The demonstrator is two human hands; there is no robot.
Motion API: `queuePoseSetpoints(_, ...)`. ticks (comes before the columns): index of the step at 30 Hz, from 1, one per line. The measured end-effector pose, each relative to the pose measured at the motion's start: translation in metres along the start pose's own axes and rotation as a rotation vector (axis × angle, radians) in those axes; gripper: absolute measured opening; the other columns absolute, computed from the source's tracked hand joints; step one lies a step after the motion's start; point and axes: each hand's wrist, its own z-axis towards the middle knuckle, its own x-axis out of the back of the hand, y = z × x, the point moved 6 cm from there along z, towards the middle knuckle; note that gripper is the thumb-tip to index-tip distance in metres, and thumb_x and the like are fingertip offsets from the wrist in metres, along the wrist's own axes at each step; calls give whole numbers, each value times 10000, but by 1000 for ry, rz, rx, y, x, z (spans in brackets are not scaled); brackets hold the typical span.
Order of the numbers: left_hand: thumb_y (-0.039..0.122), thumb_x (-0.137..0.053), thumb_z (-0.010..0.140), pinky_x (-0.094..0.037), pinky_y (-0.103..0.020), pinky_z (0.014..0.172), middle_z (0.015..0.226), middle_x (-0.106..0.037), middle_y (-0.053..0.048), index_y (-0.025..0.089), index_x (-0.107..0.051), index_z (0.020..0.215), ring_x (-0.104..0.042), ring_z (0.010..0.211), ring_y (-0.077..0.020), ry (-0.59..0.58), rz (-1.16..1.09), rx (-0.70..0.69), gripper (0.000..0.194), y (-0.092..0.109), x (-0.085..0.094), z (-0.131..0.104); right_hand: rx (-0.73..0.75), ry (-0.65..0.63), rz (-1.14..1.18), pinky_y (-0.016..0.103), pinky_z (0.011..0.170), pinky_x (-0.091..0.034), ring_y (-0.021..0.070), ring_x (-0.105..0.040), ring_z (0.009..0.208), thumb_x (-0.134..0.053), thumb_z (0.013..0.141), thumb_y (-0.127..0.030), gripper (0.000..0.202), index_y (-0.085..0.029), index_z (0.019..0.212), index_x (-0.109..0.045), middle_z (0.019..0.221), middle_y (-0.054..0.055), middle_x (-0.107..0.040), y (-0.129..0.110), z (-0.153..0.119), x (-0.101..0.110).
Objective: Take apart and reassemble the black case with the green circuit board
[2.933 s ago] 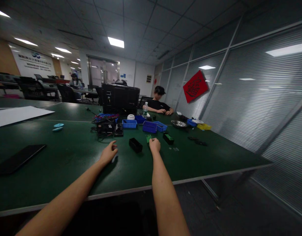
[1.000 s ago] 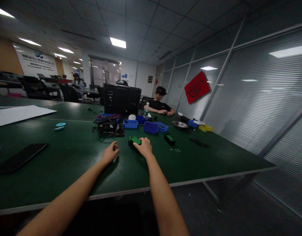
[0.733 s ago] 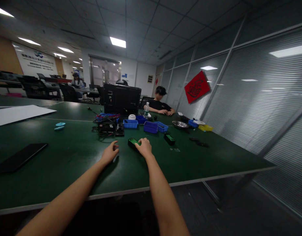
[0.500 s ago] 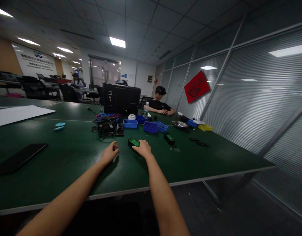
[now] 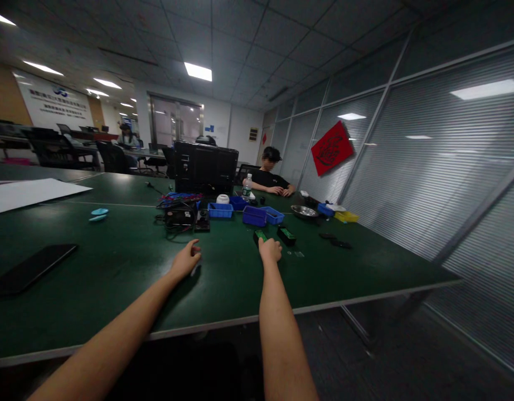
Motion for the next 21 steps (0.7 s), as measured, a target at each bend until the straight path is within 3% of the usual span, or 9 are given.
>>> queuePoseSetpoints(3,191,-469,722,-401,-240,796,1047,-610,-24,198,-380,1257,-567,888,-146,-4,5,6,543,1,0,-1,4,16,-2,416,781,-404,336,-463,1045,-397,788,-479,511,-79,1079,-524,1119,220,-479,-2,1,-3)
queuePoseSetpoints(8,192,-467,722,-404,-240,787,1048,-611,-24,199,-381,1256,-567,883,-147,-8,17,-1,540,1,0,0,145,129,-57,373,778,-415,295,-480,1016,-530,726,-407,457,-138,1091,-465,1107,172,-473,-21,-12,-8)
queuePoseSetpoints(13,197,-469,720,-409,-232,765,1046,-611,-28,201,-386,1251,-573,867,-137,4,19,-21,537,0,0,0,272,91,-126,350,755,-416,263,-482,1010,-572,704,-306,439,-185,1098,-419,1113,147,-444,-38,-25,-21)
queuePoseSetpoints(21,206,-462,718,-408,-237,747,1033,-612,-27,199,-391,1248,-572,848,-140,8,23,-18,534,-1,0,0,215,60,-126,399,775,-410,307,-467,1030,-533,714,-454,556,-126,1144,-407,1109,184,-482,-34,-20,-23)
